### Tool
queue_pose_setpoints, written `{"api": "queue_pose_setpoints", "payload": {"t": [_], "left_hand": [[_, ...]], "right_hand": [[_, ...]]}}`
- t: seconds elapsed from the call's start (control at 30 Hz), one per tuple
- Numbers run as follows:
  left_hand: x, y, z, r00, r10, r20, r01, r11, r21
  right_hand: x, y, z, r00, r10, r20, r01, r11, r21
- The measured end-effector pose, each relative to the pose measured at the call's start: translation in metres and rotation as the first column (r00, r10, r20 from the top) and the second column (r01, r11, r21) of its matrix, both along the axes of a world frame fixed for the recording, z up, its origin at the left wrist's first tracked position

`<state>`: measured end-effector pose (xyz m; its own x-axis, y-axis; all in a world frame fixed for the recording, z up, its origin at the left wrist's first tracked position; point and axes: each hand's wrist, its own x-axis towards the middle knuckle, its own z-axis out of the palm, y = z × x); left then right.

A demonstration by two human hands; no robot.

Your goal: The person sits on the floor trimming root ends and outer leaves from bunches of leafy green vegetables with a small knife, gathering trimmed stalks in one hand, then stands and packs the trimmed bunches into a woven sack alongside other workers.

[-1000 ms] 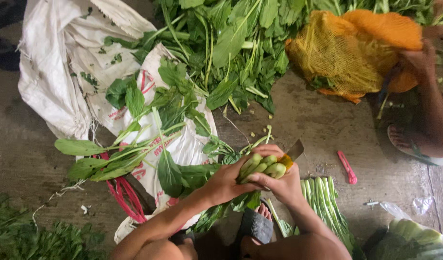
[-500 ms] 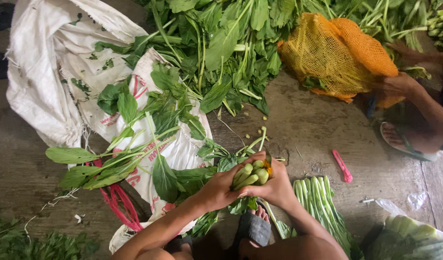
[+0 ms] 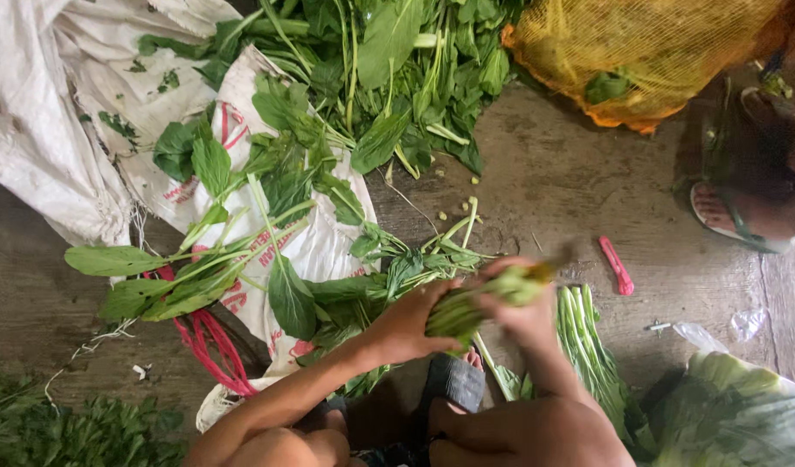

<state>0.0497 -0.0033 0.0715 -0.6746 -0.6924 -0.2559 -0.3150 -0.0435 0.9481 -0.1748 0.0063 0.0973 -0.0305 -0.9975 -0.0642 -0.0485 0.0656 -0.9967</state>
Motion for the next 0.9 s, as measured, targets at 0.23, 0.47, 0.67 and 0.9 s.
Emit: {"api": "queue_pose_setpoints", "payload": {"t": [0.23,0.47,0.67,0.9], "left_hand": [[0.006,0.059,-0.098,1.0,-0.008,-0.03,-0.003,0.938,-0.347],[0.014,0.115,-0.155,0.892,-0.445,0.08,0.447,0.894,-0.014],[0.006,0.111,-0.148,0.9,-0.397,0.179,0.403,0.915,0.003],[0.012,0.094,-0.133,0.934,-0.264,0.241,0.262,0.964,0.04]], "right_hand": [[-0.129,0.055,0.021,0.872,-0.236,0.429,0.367,0.895,-0.255],[-0.2,0.158,0.123,0.736,-0.662,-0.142,0.623,0.744,-0.24],[-0.228,0.128,0.108,0.409,-0.105,-0.907,0.654,0.727,0.21],[-0.223,0.044,-0.098,0.486,0.205,-0.85,0.476,0.754,0.454]]}}
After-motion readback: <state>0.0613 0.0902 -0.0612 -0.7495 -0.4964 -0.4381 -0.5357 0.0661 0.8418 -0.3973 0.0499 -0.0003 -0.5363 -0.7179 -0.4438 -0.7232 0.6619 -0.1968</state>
